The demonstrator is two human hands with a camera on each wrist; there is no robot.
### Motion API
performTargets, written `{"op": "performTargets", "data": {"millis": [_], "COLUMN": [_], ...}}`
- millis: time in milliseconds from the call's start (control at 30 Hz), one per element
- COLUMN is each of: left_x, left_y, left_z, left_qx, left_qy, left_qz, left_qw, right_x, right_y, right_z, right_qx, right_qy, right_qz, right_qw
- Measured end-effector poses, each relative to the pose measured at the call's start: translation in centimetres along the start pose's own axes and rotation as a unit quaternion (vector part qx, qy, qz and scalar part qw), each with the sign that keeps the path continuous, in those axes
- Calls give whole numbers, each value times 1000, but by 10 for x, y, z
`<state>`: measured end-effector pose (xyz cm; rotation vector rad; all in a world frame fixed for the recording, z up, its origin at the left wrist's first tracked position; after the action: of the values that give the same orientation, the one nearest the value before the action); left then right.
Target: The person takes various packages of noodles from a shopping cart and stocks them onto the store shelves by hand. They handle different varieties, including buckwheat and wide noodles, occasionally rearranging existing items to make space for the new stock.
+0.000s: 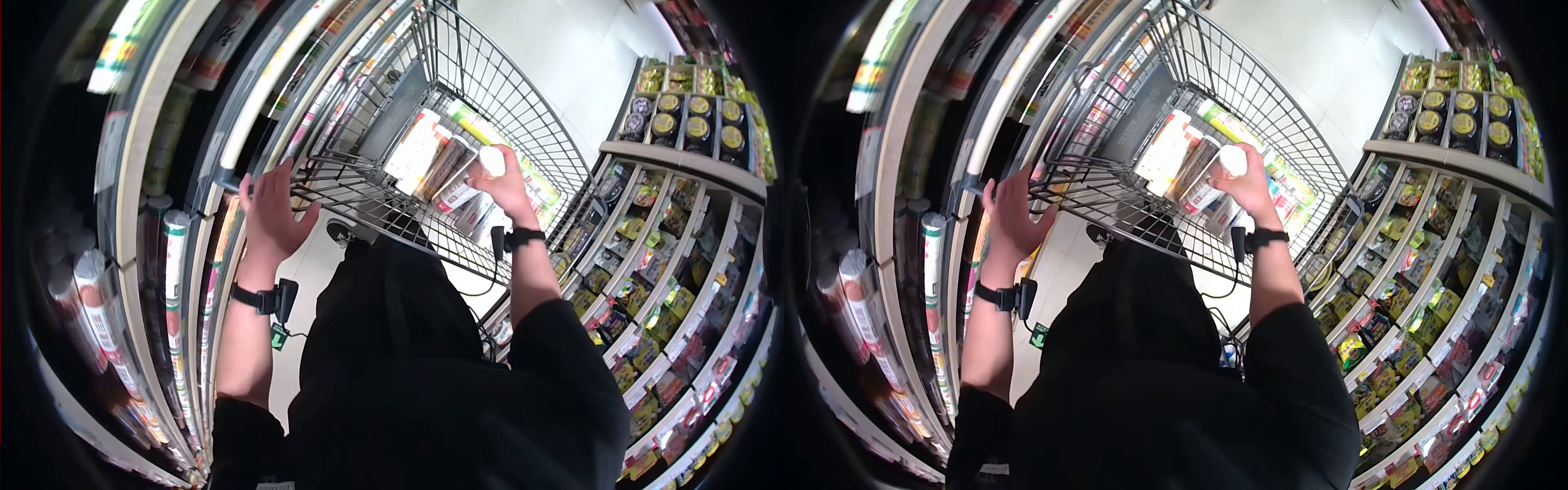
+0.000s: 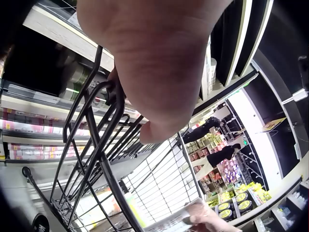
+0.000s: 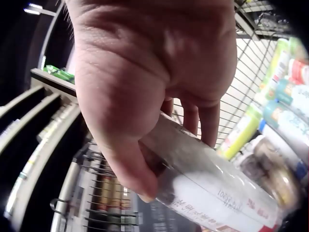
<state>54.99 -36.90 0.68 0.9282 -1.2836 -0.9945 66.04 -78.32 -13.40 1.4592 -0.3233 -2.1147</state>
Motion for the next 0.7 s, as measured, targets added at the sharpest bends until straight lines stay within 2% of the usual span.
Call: {"op": "performTargets", "data": {"millis": [33,67,100,167,300,333,367,433,500,567,633,667,700], "left_x": [-2,-5,-8,-14,-17,-12,-5,-4,0,1,-24,-29,-38], "left_y": [1,4,9,21,50,57,71,86,106,129,135,144,152], "left_z": [1,3,4,6,16,20,23,37,53,72,90,102,117], "left_qx": [0,1,24,70,37,-17,-58,-118,-146,-90,-52,-33,-2], "left_qy": [-10,-23,-30,-47,-29,6,3,-17,-60,-44,-5,-1,12], "left_qz": [20,38,76,150,298,442,464,567,637,719,684,700,698], "left_qw": [1000,999,996,985,953,897,884,815,755,688,727,713,716], "right_x": [-38,-39,-65,-114,-183,-202,-218,-243,-271,-290,-327,-343,-357], "right_y": [13,21,31,41,43,40,34,19,-4,-25,-52,-64,-75], "right_z": [17,24,35,58,81,85,88,93,98,99,114,119,123], "right_qx": [-4,19,32,-7,-22,-36,-53,-73,-108,-142,-167,-176,-182], "right_qy": [6,35,52,64,152,175,196,233,239,239,223,231,239], "right_qz": [-8,-45,-40,-220,-356,-384,-412,-437,-483,-493,-512,-496,-479], "right_qw": [1000,998,997,973,922,906,888,866,836,825,813,819,825]}}
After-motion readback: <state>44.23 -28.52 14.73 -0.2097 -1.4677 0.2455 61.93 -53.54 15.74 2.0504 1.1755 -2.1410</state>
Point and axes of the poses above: each hand's wrist, its own z-axis away from the middle knuckle, its own y-axis out of the back of the hand, x = y × z, the point moved 4 cm from there along -z, towards the middle knuckle, and after that the axes turned 2 degrees about z, right-handed, at the moved point
